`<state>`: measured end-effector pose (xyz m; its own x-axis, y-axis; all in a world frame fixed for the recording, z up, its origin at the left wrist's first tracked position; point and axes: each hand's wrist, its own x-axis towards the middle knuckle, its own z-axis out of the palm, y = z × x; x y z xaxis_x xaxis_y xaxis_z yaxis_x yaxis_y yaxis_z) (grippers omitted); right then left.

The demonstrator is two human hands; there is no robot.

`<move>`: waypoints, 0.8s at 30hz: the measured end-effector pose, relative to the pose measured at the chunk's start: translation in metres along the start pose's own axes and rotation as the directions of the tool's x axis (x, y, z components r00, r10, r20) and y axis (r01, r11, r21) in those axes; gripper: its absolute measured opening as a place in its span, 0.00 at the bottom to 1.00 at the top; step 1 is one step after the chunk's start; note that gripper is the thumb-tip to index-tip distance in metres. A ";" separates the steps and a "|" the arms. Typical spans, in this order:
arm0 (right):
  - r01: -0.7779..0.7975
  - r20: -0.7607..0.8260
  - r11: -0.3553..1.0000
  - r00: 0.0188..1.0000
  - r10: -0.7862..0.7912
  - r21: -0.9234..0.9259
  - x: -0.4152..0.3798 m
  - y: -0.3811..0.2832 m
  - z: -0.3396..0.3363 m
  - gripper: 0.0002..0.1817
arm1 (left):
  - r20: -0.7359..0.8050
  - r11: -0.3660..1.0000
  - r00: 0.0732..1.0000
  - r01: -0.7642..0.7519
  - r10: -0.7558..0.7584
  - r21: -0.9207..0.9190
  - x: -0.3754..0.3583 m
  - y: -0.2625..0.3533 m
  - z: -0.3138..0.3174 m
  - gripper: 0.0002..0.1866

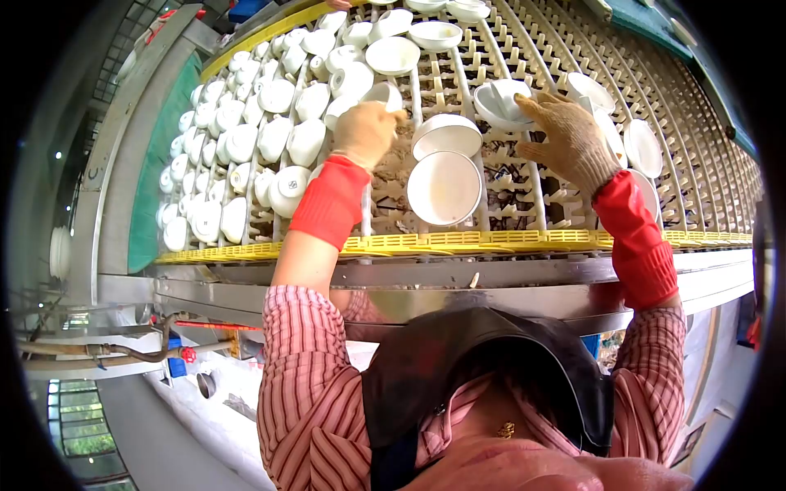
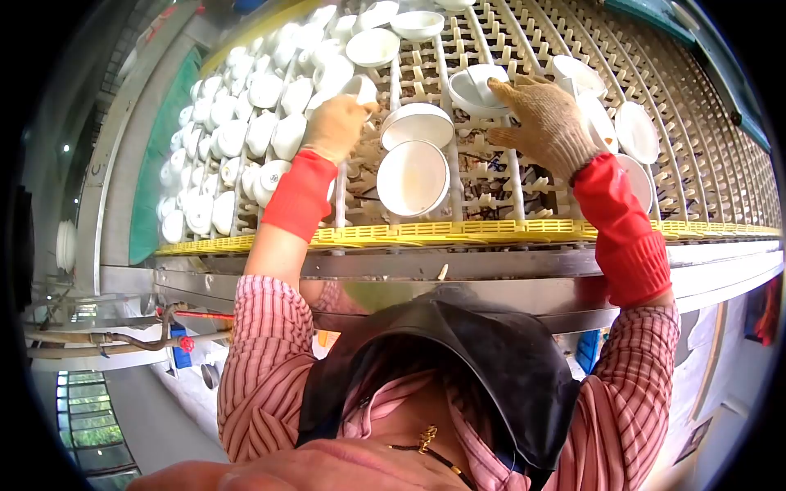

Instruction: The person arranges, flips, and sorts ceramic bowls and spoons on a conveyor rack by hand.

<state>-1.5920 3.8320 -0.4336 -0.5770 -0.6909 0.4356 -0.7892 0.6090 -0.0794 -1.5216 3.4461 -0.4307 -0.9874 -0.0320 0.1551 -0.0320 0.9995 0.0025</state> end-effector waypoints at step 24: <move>-0.044 -0.003 0.980 0.999 0.045 0.195 0.005 0.009 0.077 0.22 | -0.098 0.874 0.908 0.418 -0.407 0.246 0.111 -0.047 0.012 0.42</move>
<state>-1.6186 3.8044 -0.5010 -0.6116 -0.6613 0.4343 -0.7889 0.5513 -0.2715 -1.6310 3.3956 -0.4255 -0.8686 -0.4355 0.2364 -0.4792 0.8598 -0.1764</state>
